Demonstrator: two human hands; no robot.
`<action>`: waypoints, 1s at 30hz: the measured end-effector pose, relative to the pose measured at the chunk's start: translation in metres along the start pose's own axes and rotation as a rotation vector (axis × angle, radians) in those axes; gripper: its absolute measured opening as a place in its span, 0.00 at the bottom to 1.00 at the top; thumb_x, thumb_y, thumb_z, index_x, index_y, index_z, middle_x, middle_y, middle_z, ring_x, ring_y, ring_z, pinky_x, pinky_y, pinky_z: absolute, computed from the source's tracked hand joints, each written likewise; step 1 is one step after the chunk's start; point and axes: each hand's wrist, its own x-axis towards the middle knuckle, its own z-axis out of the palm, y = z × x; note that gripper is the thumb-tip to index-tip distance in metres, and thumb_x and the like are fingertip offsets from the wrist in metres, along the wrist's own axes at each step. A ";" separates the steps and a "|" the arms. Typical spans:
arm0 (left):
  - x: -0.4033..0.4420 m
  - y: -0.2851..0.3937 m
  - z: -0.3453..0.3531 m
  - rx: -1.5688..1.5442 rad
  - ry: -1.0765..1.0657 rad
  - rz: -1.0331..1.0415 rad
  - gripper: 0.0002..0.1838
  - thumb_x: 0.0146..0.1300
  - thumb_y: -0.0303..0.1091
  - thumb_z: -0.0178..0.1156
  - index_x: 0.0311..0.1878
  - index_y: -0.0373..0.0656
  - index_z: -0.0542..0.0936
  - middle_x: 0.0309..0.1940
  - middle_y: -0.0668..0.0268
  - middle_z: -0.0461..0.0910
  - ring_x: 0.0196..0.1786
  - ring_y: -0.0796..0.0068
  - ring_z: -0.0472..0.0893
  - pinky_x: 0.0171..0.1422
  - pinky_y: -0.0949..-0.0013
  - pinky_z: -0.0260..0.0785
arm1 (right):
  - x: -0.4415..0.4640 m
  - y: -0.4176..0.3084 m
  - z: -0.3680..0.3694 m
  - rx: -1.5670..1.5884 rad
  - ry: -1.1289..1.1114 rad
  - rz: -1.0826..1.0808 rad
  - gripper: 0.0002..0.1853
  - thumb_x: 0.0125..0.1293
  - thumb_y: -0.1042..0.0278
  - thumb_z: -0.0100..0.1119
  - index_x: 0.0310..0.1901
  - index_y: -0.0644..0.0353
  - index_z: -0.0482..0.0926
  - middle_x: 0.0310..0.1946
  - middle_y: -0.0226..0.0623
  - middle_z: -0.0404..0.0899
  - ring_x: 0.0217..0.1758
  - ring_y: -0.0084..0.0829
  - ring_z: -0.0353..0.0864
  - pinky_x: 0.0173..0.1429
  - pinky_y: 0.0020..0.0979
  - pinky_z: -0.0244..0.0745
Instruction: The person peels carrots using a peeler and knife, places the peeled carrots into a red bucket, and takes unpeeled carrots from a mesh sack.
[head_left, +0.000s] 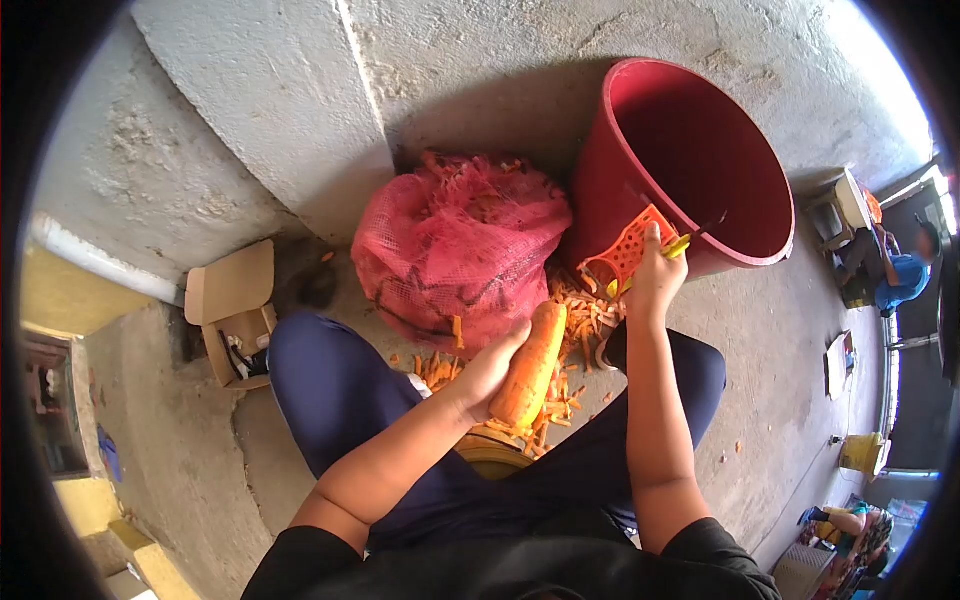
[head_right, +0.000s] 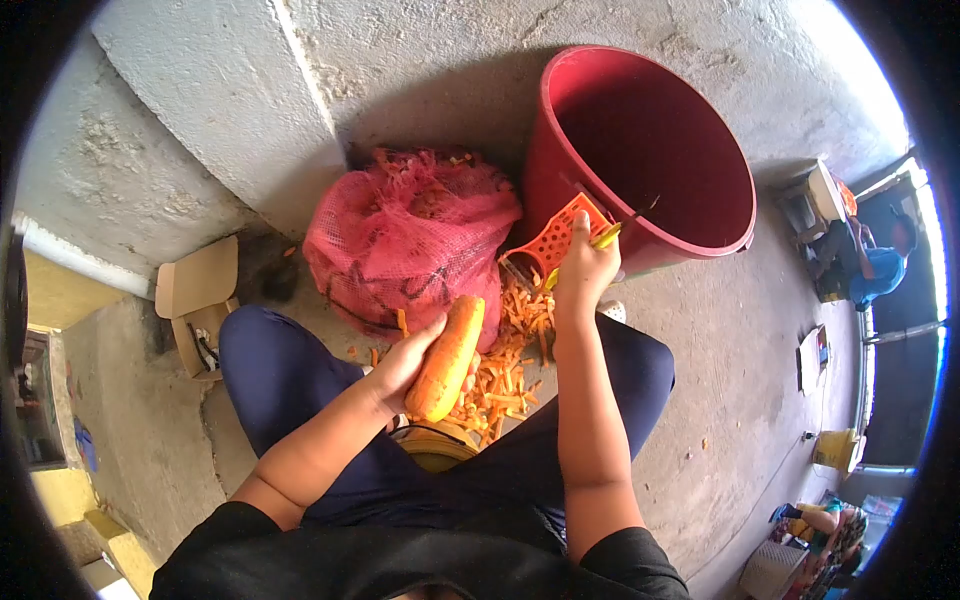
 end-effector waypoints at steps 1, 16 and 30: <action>0.001 0.002 -0.003 -0.028 0.009 -0.006 0.25 0.61 0.55 0.43 0.48 0.42 0.67 0.31 0.60 0.75 0.30 0.70 0.78 0.33 0.68 0.73 | -0.005 -0.005 0.000 0.011 -0.046 -0.019 0.07 0.60 0.69 0.54 0.26 0.58 0.70 0.18 0.20 0.64 0.20 0.12 0.59 0.24 0.17 0.55; 0.012 0.009 0.008 -0.079 0.225 0.178 0.24 0.66 0.52 0.32 0.55 0.45 0.65 0.48 0.63 0.73 0.47 0.71 0.75 0.49 0.66 0.70 | -0.100 -0.042 -0.002 -0.077 -0.593 -0.067 0.09 0.59 0.67 0.55 0.33 0.65 0.71 0.22 0.33 0.74 0.25 0.18 0.72 0.31 0.22 0.68; 0.001 -0.005 0.015 0.109 0.113 0.100 0.22 0.66 0.49 0.34 0.46 0.43 0.69 0.30 0.64 0.74 0.29 0.76 0.75 0.32 0.72 0.70 | -0.034 -0.016 0.004 -0.124 -0.207 -0.211 0.08 0.60 0.68 0.54 0.27 0.61 0.71 0.19 0.21 0.67 0.23 0.13 0.61 0.27 0.19 0.58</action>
